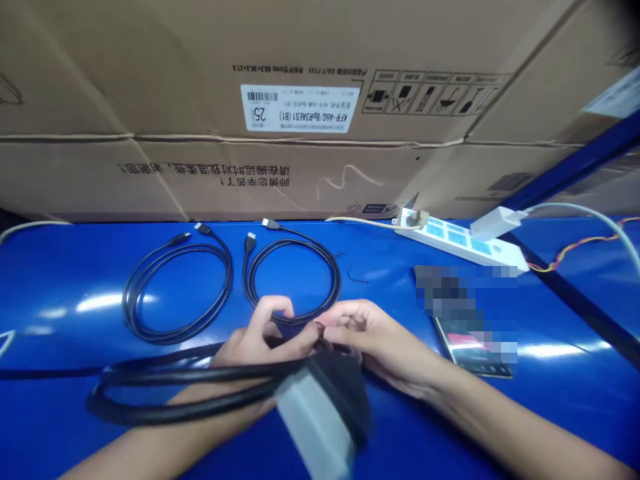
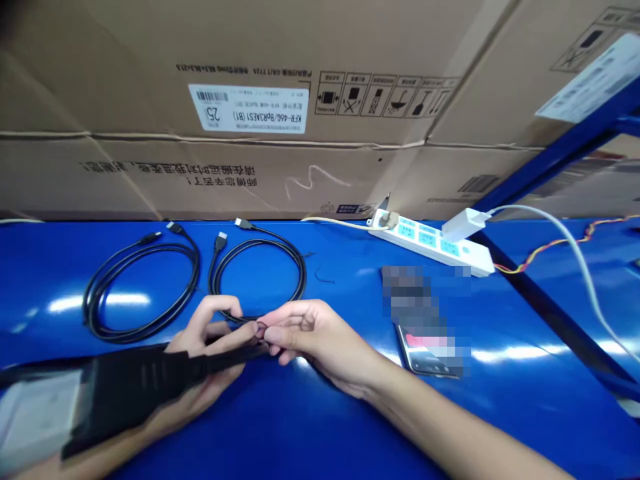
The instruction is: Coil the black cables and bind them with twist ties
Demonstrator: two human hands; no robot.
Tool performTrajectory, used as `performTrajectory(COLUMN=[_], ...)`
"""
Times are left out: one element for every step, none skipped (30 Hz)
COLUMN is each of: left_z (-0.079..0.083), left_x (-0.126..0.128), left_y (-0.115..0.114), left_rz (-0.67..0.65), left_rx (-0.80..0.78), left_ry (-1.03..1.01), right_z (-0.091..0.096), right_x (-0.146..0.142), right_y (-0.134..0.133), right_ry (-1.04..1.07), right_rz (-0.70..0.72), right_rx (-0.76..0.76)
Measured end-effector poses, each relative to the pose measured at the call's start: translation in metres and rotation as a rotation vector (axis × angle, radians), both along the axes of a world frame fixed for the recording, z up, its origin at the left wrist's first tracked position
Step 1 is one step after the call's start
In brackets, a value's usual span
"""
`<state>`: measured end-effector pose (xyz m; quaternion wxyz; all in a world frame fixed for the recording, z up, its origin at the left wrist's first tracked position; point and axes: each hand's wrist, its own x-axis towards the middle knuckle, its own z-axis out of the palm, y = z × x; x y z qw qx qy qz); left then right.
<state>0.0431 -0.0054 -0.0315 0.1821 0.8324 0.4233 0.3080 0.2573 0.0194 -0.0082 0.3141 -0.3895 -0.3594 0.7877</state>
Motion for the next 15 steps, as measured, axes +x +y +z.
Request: performTrajectory(left_z=[0.001,0.003,0.005,0.007,0.008,0.009,0.011,0.012,0.014,0.015,0.017,0.019,0.021,0.023,0.024], left_x=[-0.002,-0.004,-0.005,-0.006,-0.006,-0.006,-0.005,-0.004,-0.003,-0.002,-0.002,-0.002,-0.002,-0.003,-0.003], left_y=[0.001,0.002,0.003,0.003,0.003,0.002,0.002,0.001,0.0,0.0,0.0,0.0,0.001,0.001,0.001], left_rz=[-0.037,-0.078,-0.111,-0.137,-0.142,-0.132,-0.122,-0.112,-0.104,-0.104,-0.11,-0.127,-0.135,-0.135,-0.133], left_rx=[0.048,0.104,0.147,0.173,0.181,0.167,0.158,0.153,0.14,0.104,0.058,0.006,-0.04,-0.081,-0.109], left_ry=[0.007,0.035,0.055,0.063,0.06,0.049,0.029,0.002,-0.023,-0.038,-0.055,-0.069,-0.076,-0.077,-0.078], right_z=[-0.002,-0.004,-0.006,-0.008,-0.009,-0.01,-0.01,-0.01,-0.01,-0.009,-0.008,-0.008,-0.008,-0.008,-0.008], right_x=[-0.001,-0.003,-0.004,-0.005,-0.005,-0.005,-0.004,-0.003,-0.002,-0.001,0.0,0.001,0.002,0.002,0.001], right_y=[-0.001,-0.002,-0.004,-0.004,-0.005,-0.005,-0.005,-0.005,-0.005,-0.005,-0.005,-0.006,-0.006,-0.006,-0.007], right_ry=[0.014,0.032,0.051,0.068,0.084,0.102,0.123,0.152,0.187,0.231,0.279,0.324,0.358,0.373,0.373], right_rz=[-0.025,-0.048,-0.064,-0.071,-0.076,-0.079,-0.078,-0.067,-0.047,-0.024,0.002,0.022,0.032,0.033,0.025], right_rx=[0.011,0.022,0.031,0.036,0.044,0.055,0.07,0.087,0.098,0.099,0.091,0.076,0.059,0.046,0.037])
